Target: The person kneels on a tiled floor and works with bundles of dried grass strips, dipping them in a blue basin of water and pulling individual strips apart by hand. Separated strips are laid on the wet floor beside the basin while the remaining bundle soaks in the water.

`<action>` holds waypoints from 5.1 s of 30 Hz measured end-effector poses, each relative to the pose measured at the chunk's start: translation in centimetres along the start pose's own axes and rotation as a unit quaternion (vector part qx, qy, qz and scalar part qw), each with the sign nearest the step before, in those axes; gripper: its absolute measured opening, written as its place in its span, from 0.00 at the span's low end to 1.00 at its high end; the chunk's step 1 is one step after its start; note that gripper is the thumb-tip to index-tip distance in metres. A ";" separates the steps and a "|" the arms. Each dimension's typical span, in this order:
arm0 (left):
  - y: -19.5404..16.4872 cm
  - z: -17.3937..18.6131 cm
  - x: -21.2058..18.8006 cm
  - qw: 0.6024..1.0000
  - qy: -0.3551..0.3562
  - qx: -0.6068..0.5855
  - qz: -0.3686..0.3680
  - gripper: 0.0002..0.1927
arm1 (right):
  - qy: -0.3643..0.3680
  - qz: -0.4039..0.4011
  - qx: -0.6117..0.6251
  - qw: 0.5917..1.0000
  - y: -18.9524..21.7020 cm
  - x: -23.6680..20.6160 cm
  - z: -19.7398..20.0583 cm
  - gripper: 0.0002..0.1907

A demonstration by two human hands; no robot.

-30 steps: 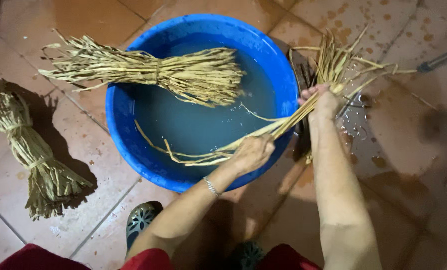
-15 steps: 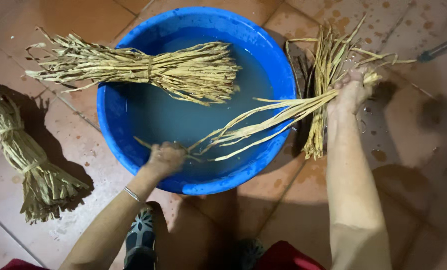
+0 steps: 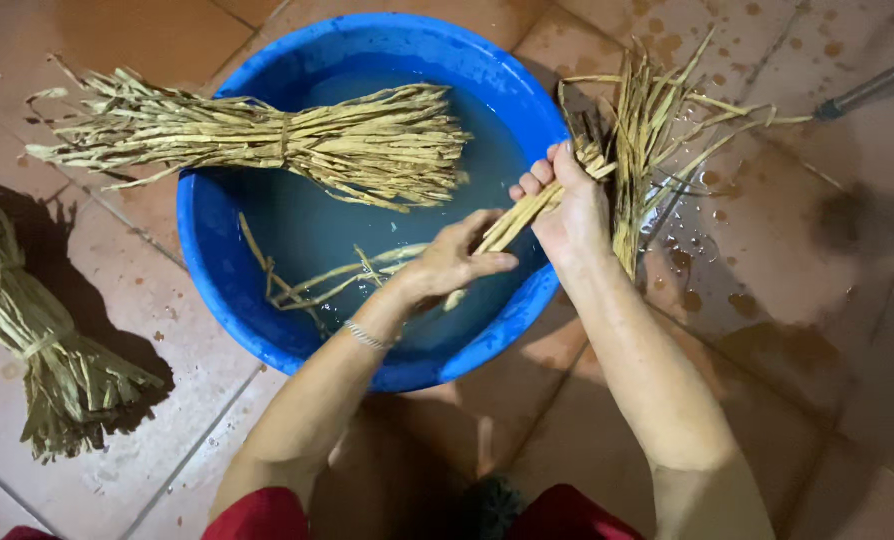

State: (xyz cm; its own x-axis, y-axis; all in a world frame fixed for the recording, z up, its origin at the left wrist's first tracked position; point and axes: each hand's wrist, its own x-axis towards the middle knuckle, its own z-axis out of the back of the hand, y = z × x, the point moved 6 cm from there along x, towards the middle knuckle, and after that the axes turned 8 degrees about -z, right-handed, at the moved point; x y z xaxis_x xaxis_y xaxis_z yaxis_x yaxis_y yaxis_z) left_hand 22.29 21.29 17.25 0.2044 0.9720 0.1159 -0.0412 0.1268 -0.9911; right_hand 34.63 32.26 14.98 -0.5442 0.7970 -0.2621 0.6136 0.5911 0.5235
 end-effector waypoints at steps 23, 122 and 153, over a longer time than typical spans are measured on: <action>18.3 4.8 -8.1 0.807 0.195 0.518 0.205 0.20 | 0.119 -0.112 -0.975 0.151 -13.9 -0.5 4.7 0.21; 14.9 29.3 -5.7 0.847 -0.407 -0.339 0.033 0.14 | -0.056 0.277 -0.793 0.540 -5.6 -10.0 -9.5 0.13; 13.4 22.6 -8.5 0.834 -0.437 -0.332 0.060 0.19 | -0.128 0.167 -0.829 0.517 -15.1 -6.1 -6.7 0.15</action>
State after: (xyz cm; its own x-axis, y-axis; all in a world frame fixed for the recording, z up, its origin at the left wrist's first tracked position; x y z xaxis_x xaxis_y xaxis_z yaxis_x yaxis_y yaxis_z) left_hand -2.11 19.16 4.44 -0.5658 0.7790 -0.2702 0.5995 0.1637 -0.7834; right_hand 24.80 17.66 14.13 -0.3422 0.9362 0.0808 -0.8019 -0.3358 0.4942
